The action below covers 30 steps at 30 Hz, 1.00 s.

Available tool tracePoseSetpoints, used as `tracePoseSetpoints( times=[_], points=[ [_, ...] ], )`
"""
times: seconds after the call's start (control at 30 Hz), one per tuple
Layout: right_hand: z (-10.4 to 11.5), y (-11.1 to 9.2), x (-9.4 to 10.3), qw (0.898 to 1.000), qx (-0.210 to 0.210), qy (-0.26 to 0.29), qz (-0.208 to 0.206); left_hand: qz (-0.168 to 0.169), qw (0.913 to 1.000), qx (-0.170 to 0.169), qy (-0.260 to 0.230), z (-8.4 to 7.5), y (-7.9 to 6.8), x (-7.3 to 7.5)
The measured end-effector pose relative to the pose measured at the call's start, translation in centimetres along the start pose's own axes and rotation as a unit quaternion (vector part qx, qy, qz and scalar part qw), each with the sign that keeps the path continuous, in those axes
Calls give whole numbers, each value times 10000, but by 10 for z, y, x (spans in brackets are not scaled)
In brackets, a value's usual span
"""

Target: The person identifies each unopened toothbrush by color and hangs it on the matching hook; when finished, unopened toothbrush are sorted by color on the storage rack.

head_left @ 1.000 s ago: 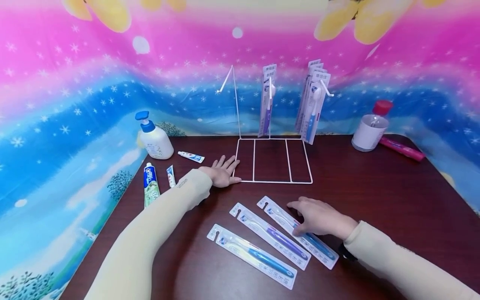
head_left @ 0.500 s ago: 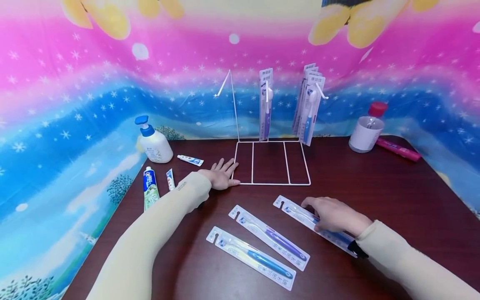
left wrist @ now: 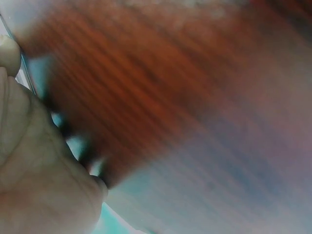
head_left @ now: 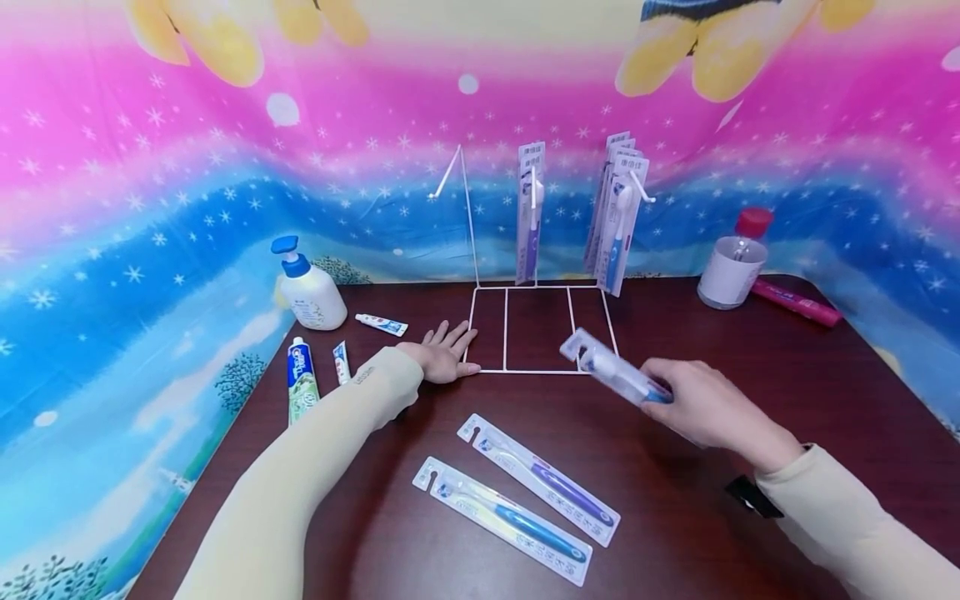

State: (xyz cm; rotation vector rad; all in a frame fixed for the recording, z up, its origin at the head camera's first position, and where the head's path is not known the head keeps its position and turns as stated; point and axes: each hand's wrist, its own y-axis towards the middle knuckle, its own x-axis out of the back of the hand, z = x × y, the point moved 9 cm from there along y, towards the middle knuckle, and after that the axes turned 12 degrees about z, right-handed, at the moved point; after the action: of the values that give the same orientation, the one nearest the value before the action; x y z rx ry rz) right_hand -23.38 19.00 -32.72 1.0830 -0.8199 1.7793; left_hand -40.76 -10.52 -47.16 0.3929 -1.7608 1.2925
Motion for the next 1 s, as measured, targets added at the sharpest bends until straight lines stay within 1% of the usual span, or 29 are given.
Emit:
tracePoseSetpoints(
  times=[0.1, 0.2, 0.33, 0.43, 0.5, 0.6, 0.9, 1.0],
  points=[
    [8, -6, 25, 9986, 9, 303, -426, 1, 10000, 37, 18, 2, 2, 0],
    [14, -10, 48, 9949, -28, 529, -863, -11, 10000, 68, 23, 3, 3, 0],
    [15, -11, 75, 9858, -149, 796, -1468, -22, 10000, 51, 11, 2, 2, 0],
    [13, -9, 88, 9786, -220, 1035, -1764, -7, 10000, 32, 32, 1, 1, 0],
    [11, -7, 93, 9746, -229, 1185, -1889, 14, 10000, 36, -6, 0, 0, 0],
    [8, -1, 96, 9708, -254, 1349, -1966, 26, 10000, 80, -25, 1, 0, -1],
    [-2, 13, 96, 9663, -403, 1530, -2029, 19, 9999, 124, -22, -1, -4, 2],
    [-6, 19, 94, 9653, -391, 1582, -2038, 27, 9999, 96, -34, -2, -5, 2]
  ],
)
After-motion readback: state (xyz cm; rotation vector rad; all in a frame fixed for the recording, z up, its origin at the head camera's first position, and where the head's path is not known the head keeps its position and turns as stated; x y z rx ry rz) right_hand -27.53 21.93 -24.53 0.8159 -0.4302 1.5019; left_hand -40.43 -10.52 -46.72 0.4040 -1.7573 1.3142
